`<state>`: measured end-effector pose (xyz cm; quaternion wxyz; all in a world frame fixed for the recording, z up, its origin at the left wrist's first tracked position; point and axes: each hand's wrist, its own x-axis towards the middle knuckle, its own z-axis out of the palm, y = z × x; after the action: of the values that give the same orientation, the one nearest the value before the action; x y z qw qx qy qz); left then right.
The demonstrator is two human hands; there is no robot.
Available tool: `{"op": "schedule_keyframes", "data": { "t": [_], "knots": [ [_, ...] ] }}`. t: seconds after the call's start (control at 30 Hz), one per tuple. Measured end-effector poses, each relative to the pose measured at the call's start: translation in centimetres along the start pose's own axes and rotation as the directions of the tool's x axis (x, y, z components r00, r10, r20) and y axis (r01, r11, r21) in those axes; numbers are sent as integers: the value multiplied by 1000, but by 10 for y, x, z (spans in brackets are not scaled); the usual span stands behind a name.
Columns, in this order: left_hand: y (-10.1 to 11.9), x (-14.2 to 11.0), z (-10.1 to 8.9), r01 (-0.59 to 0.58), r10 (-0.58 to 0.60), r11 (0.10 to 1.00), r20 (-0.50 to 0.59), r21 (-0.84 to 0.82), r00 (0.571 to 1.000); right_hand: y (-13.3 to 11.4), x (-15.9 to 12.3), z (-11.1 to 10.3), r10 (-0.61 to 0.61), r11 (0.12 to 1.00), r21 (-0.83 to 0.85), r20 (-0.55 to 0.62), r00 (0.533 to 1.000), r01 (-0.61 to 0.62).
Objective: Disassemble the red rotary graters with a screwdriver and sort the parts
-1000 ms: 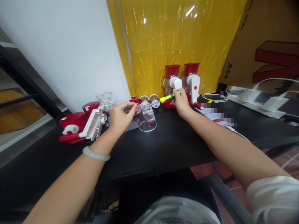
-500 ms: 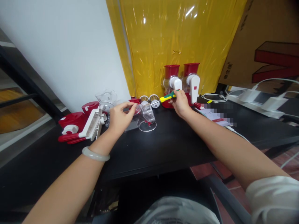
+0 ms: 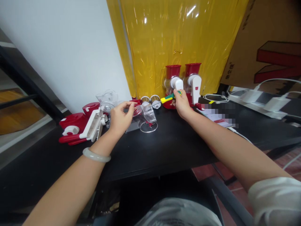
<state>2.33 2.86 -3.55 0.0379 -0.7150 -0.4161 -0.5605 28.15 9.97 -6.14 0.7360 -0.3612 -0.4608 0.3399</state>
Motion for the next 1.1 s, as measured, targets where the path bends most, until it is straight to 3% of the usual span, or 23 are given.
{"op": "schedule_keyframes", "data": {
  "t": [0.17,0.23,0.33,0.43,0.7,1.1],
  "knots": [
    [-6,1,2,54,-54,996,13,-67,998,-2,2,1,78,996,48,-14,997,-77],
    [-9,3,3,148,-145,974,30,-172,989,-2,3,1,95,994,61,-11,995,-94],
    [-13,8,4,356,-357,841,79,-408,931,0,5,-1,78,995,61,-10,997,-78],
    [-13,12,4,444,-463,729,103,-521,880,4,6,-2,48,998,44,-4,999,-48],
    [-9,13,2,454,-482,722,93,-523,871,8,6,-3,-11,999,33,11,1000,10],
    [-9,13,3,461,-479,724,107,-513,871,4,5,-2,22,1000,20,9,1000,-23]
  ]
}}
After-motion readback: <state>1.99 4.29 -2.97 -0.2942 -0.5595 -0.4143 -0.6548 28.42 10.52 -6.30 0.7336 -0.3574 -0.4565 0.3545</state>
